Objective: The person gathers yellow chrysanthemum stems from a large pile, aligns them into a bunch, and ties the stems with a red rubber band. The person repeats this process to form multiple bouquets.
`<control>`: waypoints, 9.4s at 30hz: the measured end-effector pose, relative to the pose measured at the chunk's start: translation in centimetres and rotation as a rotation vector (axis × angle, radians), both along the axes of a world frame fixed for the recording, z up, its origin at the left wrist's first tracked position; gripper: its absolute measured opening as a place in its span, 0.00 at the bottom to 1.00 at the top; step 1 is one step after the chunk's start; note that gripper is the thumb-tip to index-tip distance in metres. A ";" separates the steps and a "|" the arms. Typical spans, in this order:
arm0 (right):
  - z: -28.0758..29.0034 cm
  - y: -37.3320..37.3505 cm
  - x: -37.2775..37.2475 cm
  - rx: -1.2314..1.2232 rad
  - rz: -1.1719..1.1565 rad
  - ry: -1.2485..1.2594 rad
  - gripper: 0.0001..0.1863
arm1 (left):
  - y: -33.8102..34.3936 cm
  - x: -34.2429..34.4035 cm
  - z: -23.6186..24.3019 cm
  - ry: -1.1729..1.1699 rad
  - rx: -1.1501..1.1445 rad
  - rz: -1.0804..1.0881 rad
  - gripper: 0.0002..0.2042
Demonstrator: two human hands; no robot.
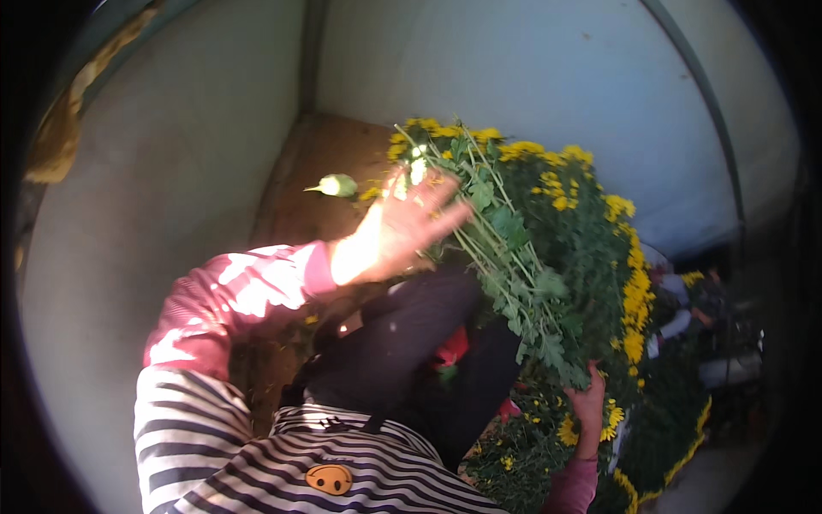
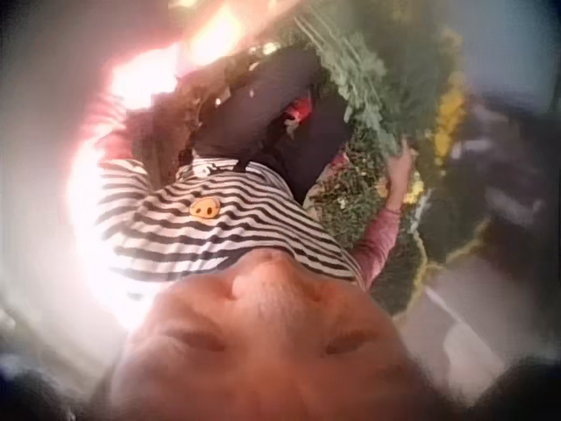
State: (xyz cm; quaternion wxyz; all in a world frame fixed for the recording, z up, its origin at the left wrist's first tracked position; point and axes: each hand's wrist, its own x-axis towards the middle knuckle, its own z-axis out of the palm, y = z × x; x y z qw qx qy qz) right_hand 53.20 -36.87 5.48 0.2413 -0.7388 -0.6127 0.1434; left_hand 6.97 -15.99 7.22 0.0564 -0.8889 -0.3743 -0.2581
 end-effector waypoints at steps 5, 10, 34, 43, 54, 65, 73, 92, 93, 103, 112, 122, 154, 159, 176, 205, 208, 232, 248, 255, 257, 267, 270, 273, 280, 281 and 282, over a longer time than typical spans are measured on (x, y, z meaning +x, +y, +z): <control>0.9 -1.5 3.4 -0.021 -0.179 0.383 0.29 | 7.0 -4.9 -2.9 -0.175 0.049 0.215 0.40; 5.0 -2.9 4.1 -0.031 -0.498 -0.441 0.37 | 3.0 7.2 5.1 -0.233 0.032 -0.160 0.39; -7.3 0.5 -3.0 0.815 -0.063 1.165 0.29 | -5.2 33.9 2.3 -0.338 0.307 -0.771 0.30; -11.8 -8.8 -0.1 1.403 -0.274 1.491 0.30 | -15.8 39.1 7.1 0.171 -0.201 -1.218 0.51; -8.8 -19.3 0.0 1.228 -0.583 1.180 0.30 | -27.8 45.6 9.0 0.185 -1.277 -1.536 0.20; -7.2 -18.3 -1.6 1.329 -0.796 1.163 0.13 | -28.8 47.2 5.1 -0.029 -1.142 -1.476 0.15; -4.4 -18.9 -3.7 0.882 -0.934 1.132 0.17 | -27.1 44.2 5.8 -0.042 -0.553 -1.440 0.11; -8.4 -14.4 -3.6 0.940 -0.712 0.926 0.22 | -22.3 41.2 4.6 -0.060 -1.121 -1.342 0.10; -8.7 -14.6 -3.7 0.884 -0.728 0.856 0.22 | -22.1 41.2 4.4 -0.091 -1.013 -1.422 0.09; -7.8 -12.4 -3.0 1.020 -0.943 0.880 0.17 | -20.5 39.1 3.3 -0.411 -0.525 -1.464 0.07; -9.9 -11.3 -4.0 0.689 -0.948 0.118 0.16 | -20.6 40.2 3.1 -0.352 -0.289 -1.551 0.21; -10.3 -11.0 -6.4 0.730 -0.982 0.330 0.22 | -22.5 38.2 4.5 -0.247 -0.250 -1.378 0.41; -10.9 -50.8 -27.6 2.175 -1.946 0.587 0.41 | -21.5 54.7 -4.4 0.302 -0.245 -1.384 0.25; -16.3 -57.4 -35.0 2.290 -2.162 0.449 0.37 | -15.6 56.4 -7.0 0.469 -0.236 -1.217 0.25; -23.0 -42.8 -17.0 1.497 -1.791 1.061 0.06 | -5.8 44.6 -6.8 0.340 -0.502 -1.100 0.19; -34.2 11.3 -21.6 -0.559 0.175 0.072 0.22 | -1.1 9.2 -19.2 0.553 -1.052 -0.684 0.18; -34.3 13.1 -23.9 -0.346 0.122 0.051 0.26 | -1.8 9.5 -17.6 0.595 -1.085 -0.664 0.19; -28.3 21.2 -13.2 -0.828 0.328 -0.146 0.30 | 2.1 11.5 -16.1 0.392 -0.922 -0.771 0.08; -33.7 35.5 -22.7 -0.435 -0.187 0.971 0.13 | 7.2 12.1 -12.2 0.387 -0.898 -0.689 0.06; -25.5 31.3 -20.9 -0.163 -0.169 1.261 0.07 | 9.9 10.1 -11.8 0.475 -1.055 -0.450 0.11; -21.3 30.8 -20.4 -0.047 -0.267 1.238 0.06 | 13.2 9.4 -10.8 0.525 -1.117 -0.207 0.19; -10.5 36.4 -22.8 0.333 0.071 1.159 0.11 | 23.3 2.0 -13.8 -0.795 -1.051 -0.101 0.16; -19.5 35.8 -21.6 -0.072 0.016 0.825 0.09 | 22.2 -0.4 -5.5 -1.577 -1.150 0.240 0.17; -29.0 30.3 -24.9 -0.496 0.154 0.279 0.29 | 22.8 -2.2 -8.0 -1.714 -1.044 0.146 0.18; -38.2 19.5 -29.8 -0.599 0.264 -0.015 0.23 | 21.4 -3.5 -5.4 -1.480 -1.063 0.666 0.33; -37.8 19.8 -29.5 -0.621 0.216 0.109 0.21 | 21.5 -3.0 -4.8 -1.443 -1.005 0.864 0.33; -37.0 20.7 -28.7 -0.612 0.153 0.229 0.23 | 20.9 -4.0 -6.3 -1.363 -0.889 0.663 0.27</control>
